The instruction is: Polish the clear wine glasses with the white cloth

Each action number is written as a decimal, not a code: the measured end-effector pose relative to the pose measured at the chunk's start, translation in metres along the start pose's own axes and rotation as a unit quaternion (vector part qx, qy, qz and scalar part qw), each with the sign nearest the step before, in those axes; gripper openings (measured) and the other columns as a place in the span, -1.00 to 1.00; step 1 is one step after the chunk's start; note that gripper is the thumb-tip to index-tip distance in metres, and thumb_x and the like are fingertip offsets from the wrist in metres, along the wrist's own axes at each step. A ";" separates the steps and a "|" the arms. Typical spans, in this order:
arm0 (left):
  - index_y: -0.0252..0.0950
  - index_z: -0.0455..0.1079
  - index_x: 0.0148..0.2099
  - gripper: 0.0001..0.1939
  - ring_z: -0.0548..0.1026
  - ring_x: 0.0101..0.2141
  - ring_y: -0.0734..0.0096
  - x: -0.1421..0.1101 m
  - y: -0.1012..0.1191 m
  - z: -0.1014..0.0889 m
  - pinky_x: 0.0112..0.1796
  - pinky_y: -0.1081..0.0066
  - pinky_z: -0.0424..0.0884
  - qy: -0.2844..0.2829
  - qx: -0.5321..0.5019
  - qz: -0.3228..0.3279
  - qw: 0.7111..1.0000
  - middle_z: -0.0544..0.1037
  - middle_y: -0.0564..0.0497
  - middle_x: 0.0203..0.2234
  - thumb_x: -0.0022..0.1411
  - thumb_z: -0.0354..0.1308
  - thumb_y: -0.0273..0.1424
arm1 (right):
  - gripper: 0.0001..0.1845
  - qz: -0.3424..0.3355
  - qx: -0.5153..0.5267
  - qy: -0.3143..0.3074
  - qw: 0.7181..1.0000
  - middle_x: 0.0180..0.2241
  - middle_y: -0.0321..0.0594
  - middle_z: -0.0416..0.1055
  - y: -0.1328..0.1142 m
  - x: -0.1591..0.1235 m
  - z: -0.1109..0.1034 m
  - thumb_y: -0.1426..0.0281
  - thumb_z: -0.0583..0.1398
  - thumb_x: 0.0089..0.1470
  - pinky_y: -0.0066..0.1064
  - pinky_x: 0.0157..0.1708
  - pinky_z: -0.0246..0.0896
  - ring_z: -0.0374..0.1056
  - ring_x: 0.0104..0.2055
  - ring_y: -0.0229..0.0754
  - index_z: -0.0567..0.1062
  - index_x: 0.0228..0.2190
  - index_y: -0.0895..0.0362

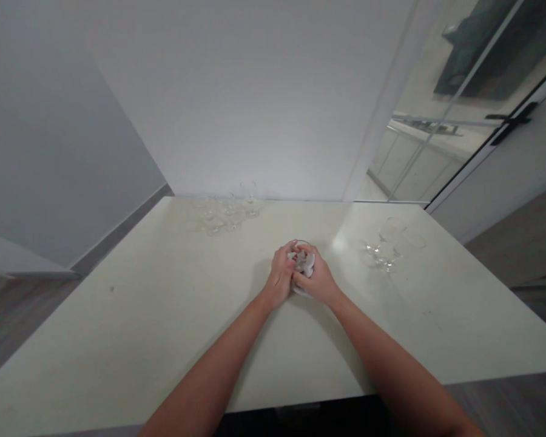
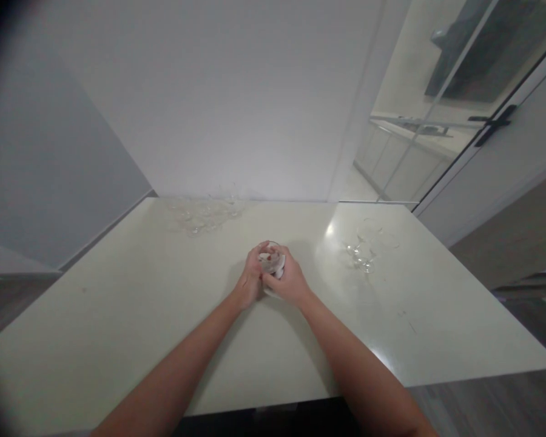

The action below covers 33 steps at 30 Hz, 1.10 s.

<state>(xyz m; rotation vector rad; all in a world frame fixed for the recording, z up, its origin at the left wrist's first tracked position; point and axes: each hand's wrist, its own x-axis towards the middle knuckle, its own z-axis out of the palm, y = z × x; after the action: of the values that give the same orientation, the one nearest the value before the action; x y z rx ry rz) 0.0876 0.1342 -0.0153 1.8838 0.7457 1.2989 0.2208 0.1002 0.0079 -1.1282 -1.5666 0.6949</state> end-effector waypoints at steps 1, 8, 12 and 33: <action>-0.24 0.08 0.31 -0.36 0.33 0.07 0.19 0.001 0.000 0.000 0.11 0.13 0.23 -0.008 0.018 0.007 1.000 0.37 -0.18 0.04 0.39 -0.35 0.02 | -0.42 0.014 -0.006 0.014 1.000 -0.15 -0.18 0.45 0.002 0.002 -0.002 0.37 0.29 -0.13 -0.27 -0.09 0.27 0.38 -0.18 -0.14 0.34 -0.02 0.11; -0.29 0.46 -0.34 -0.48 0.42 -0.33 0.33 0.011 -0.002 -0.017 -0.20 0.33 0.29 0.079 0.123 -0.020 0.989 0.45 -0.02 -0.46 0.42 -0.21 -0.14 | -0.38 0.099 0.031 0.102 0.989 -0.30 -0.23 0.51 -0.010 0.015 -0.049 0.20 0.40 -0.21 -0.33 -0.30 0.33 0.43 -0.34 -0.18 0.40 -0.10 0.10; -0.27 0.20 -0.60 -0.47 0.29 -0.58 0.44 0.012 -0.005 -0.023 -0.44 0.42 0.17 0.071 0.127 -0.110 0.983 0.24 0.11 -0.70 0.39 -0.15 -0.15 | -0.36 0.116 -0.034 0.135 0.983 -0.29 -0.19 0.53 -0.026 -0.007 -0.093 0.19 0.44 -0.27 -0.31 -0.34 0.36 0.45 -0.37 -0.16 0.43 -0.12 0.10; -0.26 0.22 -0.50 -0.85 0.22 -0.54 0.44 0.018 -0.021 -0.035 -0.44 0.46 0.14 0.017 0.082 -0.114 0.990 0.22 0.12 -0.65 0.00 -0.12 -0.54 | -0.19 0.225 -0.231 0.423 0.847 -0.35 -0.11 0.50 0.043 -0.097 -0.240 0.01 0.39 -0.30 -0.05 -0.16 0.37 0.46 -0.29 -0.02 0.47 -0.05 0.22</action>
<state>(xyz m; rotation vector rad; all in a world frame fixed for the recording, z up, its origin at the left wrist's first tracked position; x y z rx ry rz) 0.0588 0.1684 -0.0145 1.8439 1.0791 1.1572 0.4641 0.0021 0.0018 -1.8697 -0.7005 0.0290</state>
